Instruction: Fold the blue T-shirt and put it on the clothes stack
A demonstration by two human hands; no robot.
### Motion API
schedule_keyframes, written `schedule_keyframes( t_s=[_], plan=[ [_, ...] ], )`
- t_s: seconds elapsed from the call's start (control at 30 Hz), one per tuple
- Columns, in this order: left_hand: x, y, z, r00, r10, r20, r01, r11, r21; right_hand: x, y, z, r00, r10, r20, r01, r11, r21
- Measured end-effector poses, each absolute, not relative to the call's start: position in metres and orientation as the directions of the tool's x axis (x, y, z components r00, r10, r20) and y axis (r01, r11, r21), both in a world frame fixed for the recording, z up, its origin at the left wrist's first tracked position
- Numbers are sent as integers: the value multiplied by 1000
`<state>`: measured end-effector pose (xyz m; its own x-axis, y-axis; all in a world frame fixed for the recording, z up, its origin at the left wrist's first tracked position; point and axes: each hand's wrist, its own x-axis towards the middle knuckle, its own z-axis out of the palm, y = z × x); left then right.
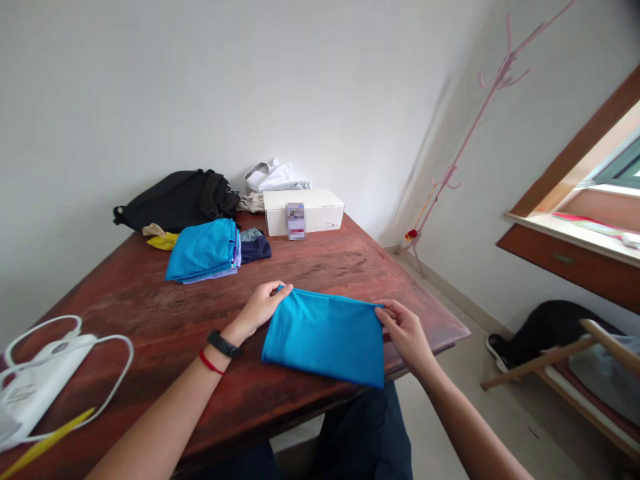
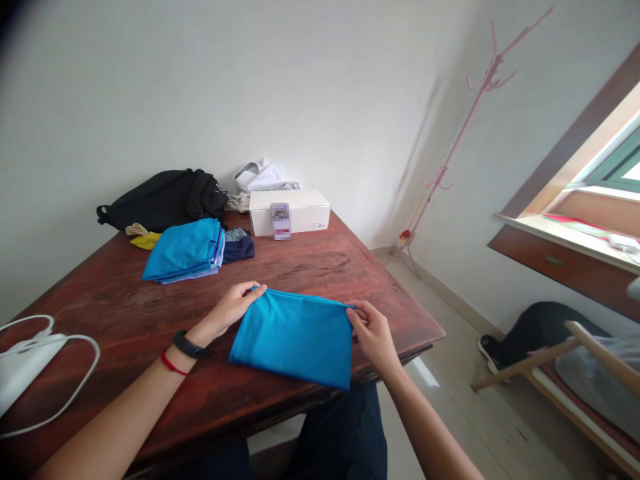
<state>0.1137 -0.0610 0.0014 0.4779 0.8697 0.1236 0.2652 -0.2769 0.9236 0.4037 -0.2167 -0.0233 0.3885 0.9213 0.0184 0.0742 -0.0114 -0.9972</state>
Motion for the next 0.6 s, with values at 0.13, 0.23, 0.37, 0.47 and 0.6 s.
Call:
schedule_keyframes(
  t_s=[0.13,0.23,0.37,0.47,0.6],
  plan=[
    [123,-46,-25,395,903,168,249,-282,927,413,-184,-38,448,885,125,261,4,-965],
    [123,-41,-31,376,910,177,242,-281,929,414,-178,-42,468,866,176,339,9,-941],
    [119,-43,-28,426,888,175,182,-274,944,411,-179,-40,469,862,189,301,45,-953],
    [114,-48,-22,597,794,110,142,-240,960,411,-179,-39,475,858,196,301,52,-952],
    [109,-57,-15,682,716,148,149,-334,931,415,-179,-39,462,858,224,354,53,-934]
  ],
)
